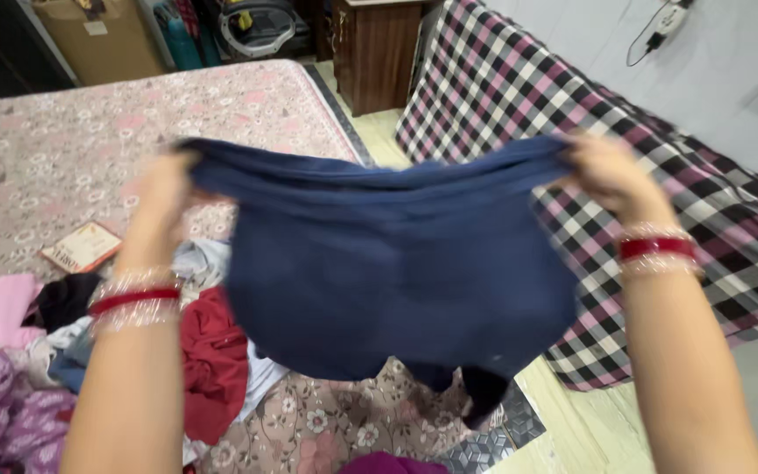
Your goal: The person folds a white floral garment and a dark blue graphic t-shirt on a bed. They smooth the fabric, fold sleeves and sides, and place the folded items on the bed.
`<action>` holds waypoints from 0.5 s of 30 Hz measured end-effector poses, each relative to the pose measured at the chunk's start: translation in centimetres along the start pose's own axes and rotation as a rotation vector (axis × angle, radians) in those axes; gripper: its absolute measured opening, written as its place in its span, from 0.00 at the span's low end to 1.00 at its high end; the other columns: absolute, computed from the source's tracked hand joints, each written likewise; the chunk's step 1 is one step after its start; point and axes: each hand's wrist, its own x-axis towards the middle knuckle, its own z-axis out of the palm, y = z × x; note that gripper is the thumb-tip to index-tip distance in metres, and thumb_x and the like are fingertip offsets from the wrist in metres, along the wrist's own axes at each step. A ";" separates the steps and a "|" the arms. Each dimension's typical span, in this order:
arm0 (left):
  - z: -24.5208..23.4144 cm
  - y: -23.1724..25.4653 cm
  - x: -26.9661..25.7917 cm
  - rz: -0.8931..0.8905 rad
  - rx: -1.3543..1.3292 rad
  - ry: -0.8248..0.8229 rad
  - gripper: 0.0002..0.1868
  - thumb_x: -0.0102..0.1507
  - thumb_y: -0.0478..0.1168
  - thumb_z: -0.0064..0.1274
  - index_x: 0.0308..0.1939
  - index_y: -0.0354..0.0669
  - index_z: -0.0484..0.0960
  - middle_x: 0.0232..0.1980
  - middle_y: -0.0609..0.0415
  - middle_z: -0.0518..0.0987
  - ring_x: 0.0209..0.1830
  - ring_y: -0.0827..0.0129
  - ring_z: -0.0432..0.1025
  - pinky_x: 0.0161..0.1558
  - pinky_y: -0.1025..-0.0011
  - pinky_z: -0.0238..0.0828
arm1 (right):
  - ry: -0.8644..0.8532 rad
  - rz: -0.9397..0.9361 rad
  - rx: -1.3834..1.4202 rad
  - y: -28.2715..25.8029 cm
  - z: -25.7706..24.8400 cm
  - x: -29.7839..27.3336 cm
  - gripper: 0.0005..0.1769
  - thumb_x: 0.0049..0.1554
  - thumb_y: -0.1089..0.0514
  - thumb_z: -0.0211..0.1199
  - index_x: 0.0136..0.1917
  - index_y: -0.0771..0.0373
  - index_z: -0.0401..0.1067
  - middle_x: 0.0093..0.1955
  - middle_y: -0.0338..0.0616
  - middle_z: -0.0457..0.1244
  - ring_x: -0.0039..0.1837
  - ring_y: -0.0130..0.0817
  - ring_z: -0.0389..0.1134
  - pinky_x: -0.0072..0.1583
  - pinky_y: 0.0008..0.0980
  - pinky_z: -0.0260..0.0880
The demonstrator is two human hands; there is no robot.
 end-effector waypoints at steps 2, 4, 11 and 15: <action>2.3 -2.2 3.6 -0.186 -0.273 -0.263 0.18 0.69 0.40 0.36 0.53 0.33 0.77 0.48 0.44 0.83 0.43 0.58 0.81 0.46 0.54 0.81 | -0.200 0.114 0.095 -0.3 2.9 4.5 0.14 0.63 0.61 0.52 0.53 0.57 0.79 0.35 0.46 0.63 0.31 0.31 0.53 0.33 0.36 0.52; 2.6 -1.8 5.6 0.065 -0.006 -0.038 0.17 0.71 0.41 0.39 0.55 0.39 0.81 0.48 0.52 0.82 0.45 0.65 0.77 0.43 0.63 0.74 | 0.010 -0.115 -0.179 0.0 0.9 7.4 0.11 0.64 0.62 0.55 0.45 0.68 0.77 0.35 0.45 0.65 0.34 0.32 0.60 0.36 0.34 0.59; -0.2 8.2 0.1 0.661 -0.101 -0.133 0.16 0.76 0.35 0.33 0.61 0.54 0.75 0.62 0.59 0.77 0.62 0.73 0.74 0.61 0.69 0.78 | 0.103 -0.467 1.184 -1.2 -4.6 5.9 0.10 0.74 0.71 0.50 0.53 0.62 0.70 0.66 0.54 0.72 0.54 0.32 0.73 0.54 0.25 0.76; -1.6 7.5 -5.6 0.504 0.049 -0.131 0.25 0.61 0.26 0.32 0.55 0.47 0.77 0.60 0.57 0.78 0.61 0.71 0.75 0.61 0.71 0.75 | 0.104 -0.265 0.818 1.1 -2.2 0.6 0.14 0.71 0.65 0.45 0.49 0.54 0.70 0.64 0.52 0.72 0.44 0.26 0.64 0.40 0.17 0.62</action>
